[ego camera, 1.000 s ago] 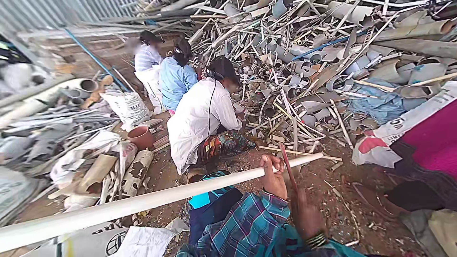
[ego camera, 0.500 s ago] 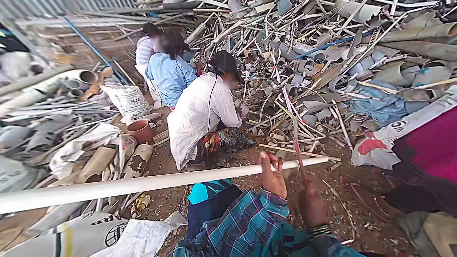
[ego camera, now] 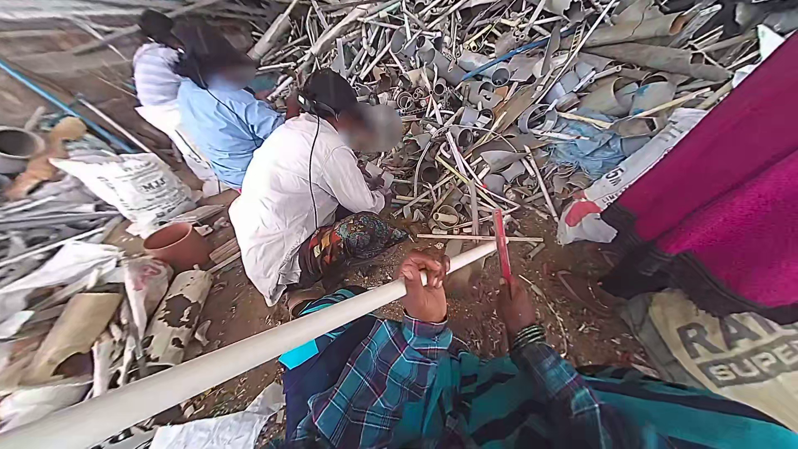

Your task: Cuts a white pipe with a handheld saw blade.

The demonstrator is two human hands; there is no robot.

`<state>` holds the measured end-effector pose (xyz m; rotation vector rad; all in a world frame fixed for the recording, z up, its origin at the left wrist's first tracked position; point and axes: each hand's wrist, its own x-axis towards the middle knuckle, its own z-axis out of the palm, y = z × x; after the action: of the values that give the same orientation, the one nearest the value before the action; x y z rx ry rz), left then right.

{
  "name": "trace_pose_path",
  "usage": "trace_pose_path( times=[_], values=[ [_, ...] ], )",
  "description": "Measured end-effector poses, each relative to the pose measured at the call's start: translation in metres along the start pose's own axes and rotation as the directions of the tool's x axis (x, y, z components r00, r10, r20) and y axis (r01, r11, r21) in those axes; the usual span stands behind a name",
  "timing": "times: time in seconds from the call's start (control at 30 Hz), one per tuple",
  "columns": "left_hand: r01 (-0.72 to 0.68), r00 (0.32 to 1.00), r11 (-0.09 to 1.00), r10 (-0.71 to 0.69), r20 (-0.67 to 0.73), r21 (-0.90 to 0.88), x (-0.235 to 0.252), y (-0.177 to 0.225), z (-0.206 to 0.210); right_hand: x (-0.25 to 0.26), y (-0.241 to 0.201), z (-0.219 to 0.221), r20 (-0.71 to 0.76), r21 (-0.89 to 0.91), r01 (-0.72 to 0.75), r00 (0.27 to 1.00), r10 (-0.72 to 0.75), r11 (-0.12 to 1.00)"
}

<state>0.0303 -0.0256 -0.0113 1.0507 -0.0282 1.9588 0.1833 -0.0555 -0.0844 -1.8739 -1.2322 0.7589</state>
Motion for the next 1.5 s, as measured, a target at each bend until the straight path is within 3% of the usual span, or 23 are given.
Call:
trace_pose_path(
  times=[0.07,0.17,0.27,0.3,0.4,0.47,0.53,0.63,0.7,0.8,0.83,0.9,1.0,1.07,1.17,1.23,1.4,1.47,1.5],
  values=[
    [-0.023,0.991,1.0,0.022,0.131,0.008,0.002,-0.001,-0.006,-0.002,-0.003,-0.002,0.019,0.132,-0.045,0.999,0.043,0.99],
    [-0.053,0.979,0.998,0.044,0.198,0.038,0.004,-0.005,-0.011,-0.041,-0.031,0.006,0.11,0.363,0.106,0.982,-0.156,0.926],
    [-0.049,0.975,0.998,0.042,0.218,0.028,0.003,-0.003,-0.008,-0.05,-0.037,0.007,0.071,0.323,0.213,0.966,-0.247,0.922],
    [-0.037,0.975,0.999,0.036,0.219,0.0,0.003,0.0,-0.004,-0.042,-0.033,0.004,0.025,0.323,0.18,0.98,-0.199,0.929],
    [-0.002,0.979,0.998,0.015,0.205,-0.067,0.003,0.013,0.007,0.003,-0.01,-0.018,-0.018,0.435,-0.192,0.975,0.221,0.88],
    [0.023,0.987,0.996,-0.008,0.163,-0.086,0.003,0.016,0.011,0.019,0.003,-0.026,-0.063,0.364,-0.228,0.961,0.268,0.903],
    [0.043,0.997,0.995,-0.037,0.072,-0.086,0.003,0.012,0.012,0.004,-0.012,-0.02,-0.055,0.201,-0.031,0.998,0.043,0.979],
    [0.077,0.992,0.996,-0.081,-0.096,-0.05,0.002,0.007,0.012,-0.028,-0.03,0.004,-0.108,0.019,0.316,0.944,-0.313,0.948],
    [0.105,0.982,0.993,-0.112,-0.15,-0.052,0.003,0.012,0.015,-0.024,-0.027,0.005,-0.172,0.054,0.235,0.96,-0.223,0.971],
    [0.07,0.983,0.995,-0.08,-0.166,-0.065,0.007,0.02,0.013,0.016,-0.004,-0.019,-0.145,0.117,-0.142,0.977,0.159,0.983],
    [0.055,0.985,0.996,-0.066,-0.158,-0.072,0.008,0.02,0.012,0.021,0.0,-0.022,-0.121,0.1,-0.181,0.974,0.193,0.978],
    [0.037,0.985,0.997,-0.047,-0.166,-0.064,0.009,0.016,0.009,0.006,-0.011,-0.013,-0.09,0.039,-0.08,0.992,0.083,0.996],
    [0.038,0.983,0.999,-0.04,-0.179,-0.016,0.009,0.012,0.007,-0.036,-0.034,0.012,-0.088,-0.024,0.216,0.972,-0.217,0.976],
    [0.055,0.985,0.998,-0.058,-0.162,-0.026,0.011,0.017,0.009,-0.035,-0.033,0.011,-0.107,-0.005,0.2,0.974,-0.199,0.98],
    [0.041,0.987,0.998,-0.047,-0.156,-0.044,0.014,0.022,0.01,0.008,-0.009,-0.014,-0.092,0.062,-0.085,0.992,0.09,0.994],
    [0.028,0.988,0.999,-0.034,-0.153,-0.043,0.013,0.022,0.009,0.017,-0.004,-0.019,-0.078,0.048,-0.159,0.984,0.162,0.986],
    [0.02,0.985,1.0,-0.016,-0.174,0.019,0.012,0.013,0.008,-0.042,-0.041,0.011,0.018,0.007,0.152,0.988,-0.152,0.988],
    [0.043,0.987,0.999,-0.04,-0.156,0.017,0.012,0.016,0.01,-0.038,-0.034,0.012,-0.028,0.009,0.173,0.985,-0.173,0.985],
    [0.049,0.989,0.999,-0.047,-0.142,0.011,0.011,0.017,0.01,-0.027,-0.026,0.009,-0.043,0.025,0.104,0.994,-0.103,0.994]
  ],
)
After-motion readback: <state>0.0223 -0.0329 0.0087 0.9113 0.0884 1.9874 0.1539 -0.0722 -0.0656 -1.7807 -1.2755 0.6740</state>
